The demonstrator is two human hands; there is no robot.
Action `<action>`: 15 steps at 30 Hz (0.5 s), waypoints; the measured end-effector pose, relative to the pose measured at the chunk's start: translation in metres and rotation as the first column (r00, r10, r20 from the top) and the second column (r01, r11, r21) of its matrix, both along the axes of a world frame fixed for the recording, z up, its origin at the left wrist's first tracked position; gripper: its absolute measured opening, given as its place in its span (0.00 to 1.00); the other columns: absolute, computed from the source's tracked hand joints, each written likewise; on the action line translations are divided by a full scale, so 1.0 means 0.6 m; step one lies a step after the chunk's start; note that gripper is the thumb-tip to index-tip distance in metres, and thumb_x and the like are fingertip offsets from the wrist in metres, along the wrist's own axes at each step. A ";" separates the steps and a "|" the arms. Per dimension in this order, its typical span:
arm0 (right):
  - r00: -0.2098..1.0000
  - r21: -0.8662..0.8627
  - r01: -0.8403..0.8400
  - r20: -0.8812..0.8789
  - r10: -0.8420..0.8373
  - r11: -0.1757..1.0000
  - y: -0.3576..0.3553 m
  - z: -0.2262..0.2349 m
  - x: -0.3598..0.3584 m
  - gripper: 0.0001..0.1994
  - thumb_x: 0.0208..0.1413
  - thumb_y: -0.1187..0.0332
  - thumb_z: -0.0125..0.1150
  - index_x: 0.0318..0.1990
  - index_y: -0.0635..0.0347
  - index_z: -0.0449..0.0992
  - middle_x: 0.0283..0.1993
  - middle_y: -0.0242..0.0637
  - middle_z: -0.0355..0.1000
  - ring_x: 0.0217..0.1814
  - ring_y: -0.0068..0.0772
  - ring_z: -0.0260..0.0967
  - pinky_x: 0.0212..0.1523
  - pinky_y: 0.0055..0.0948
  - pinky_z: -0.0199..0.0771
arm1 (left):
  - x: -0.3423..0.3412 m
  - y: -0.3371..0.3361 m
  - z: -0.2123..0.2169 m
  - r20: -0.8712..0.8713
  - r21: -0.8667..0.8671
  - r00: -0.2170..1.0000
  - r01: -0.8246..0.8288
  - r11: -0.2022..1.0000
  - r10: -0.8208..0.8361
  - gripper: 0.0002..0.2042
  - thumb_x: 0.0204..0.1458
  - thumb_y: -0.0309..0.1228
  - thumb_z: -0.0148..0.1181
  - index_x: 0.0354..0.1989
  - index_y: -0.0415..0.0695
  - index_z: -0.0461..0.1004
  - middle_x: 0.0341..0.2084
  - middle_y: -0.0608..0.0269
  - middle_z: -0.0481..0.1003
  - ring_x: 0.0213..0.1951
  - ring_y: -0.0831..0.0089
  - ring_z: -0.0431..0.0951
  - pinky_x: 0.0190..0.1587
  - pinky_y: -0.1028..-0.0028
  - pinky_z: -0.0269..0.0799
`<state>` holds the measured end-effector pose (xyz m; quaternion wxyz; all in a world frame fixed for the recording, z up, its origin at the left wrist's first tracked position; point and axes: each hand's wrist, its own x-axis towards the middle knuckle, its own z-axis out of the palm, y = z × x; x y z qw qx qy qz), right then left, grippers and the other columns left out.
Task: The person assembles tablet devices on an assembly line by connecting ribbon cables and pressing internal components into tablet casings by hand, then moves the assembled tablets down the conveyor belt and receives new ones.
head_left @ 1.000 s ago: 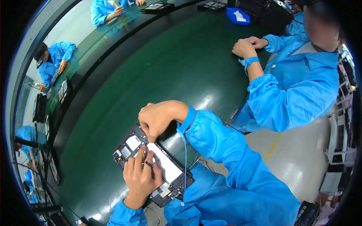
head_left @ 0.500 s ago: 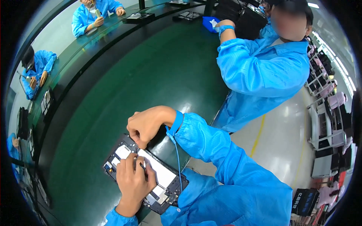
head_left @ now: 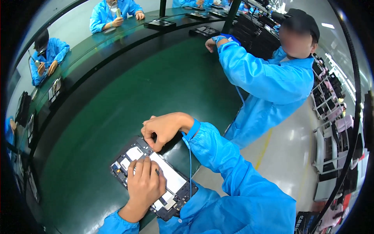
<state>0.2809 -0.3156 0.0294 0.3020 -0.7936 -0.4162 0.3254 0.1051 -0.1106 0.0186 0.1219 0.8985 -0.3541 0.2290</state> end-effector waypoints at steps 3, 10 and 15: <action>0.998 0.017 -0.040 0.049 0.039 0.999 0.006 0.006 0.003 0.06 0.45 0.63 0.76 0.28 0.53 0.88 0.39 0.29 0.82 0.52 0.36 0.73 0.67 0.42 0.63 | 0.000 0.003 -0.003 -0.020 -0.040 1.000 -0.007 0.999 0.006 0.18 0.48 0.28 0.66 0.48 0.33 0.80 0.50 0.41 0.81 0.50 0.46 0.81 0.60 0.50 0.73; 0.999 0.016 -0.021 0.047 0.020 1.000 -0.004 0.008 0.000 0.06 0.44 0.63 0.75 0.28 0.53 0.88 0.39 0.29 0.82 0.53 0.38 0.73 0.66 0.40 0.64 | -0.001 -0.003 -0.004 -0.026 -0.064 1.000 0.003 0.998 -0.005 0.19 0.47 0.26 0.67 0.49 0.32 0.80 0.50 0.40 0.80 0.48 0.43 0.80 0.56 0.50 0.75; 0.999 0.010 -0.031 0.042 0.030 0.999 0.002 0.006 0.002 0.06 0.44 0.63 0.75 0.27 0.54 0.88 0.39 0.30 0.82 0.53 0.38 0.74 0.66 0.41 0.65 | 0.000 0.003 -0.005 -0.103 -0.056 0.995 0.005 0.998 -0.011 0.20 0.47 0.28 0.68 0.49 0.30 0.79 0.52 0.36 0.78 0.50 0.42 0.79 0.57 0.51 0.75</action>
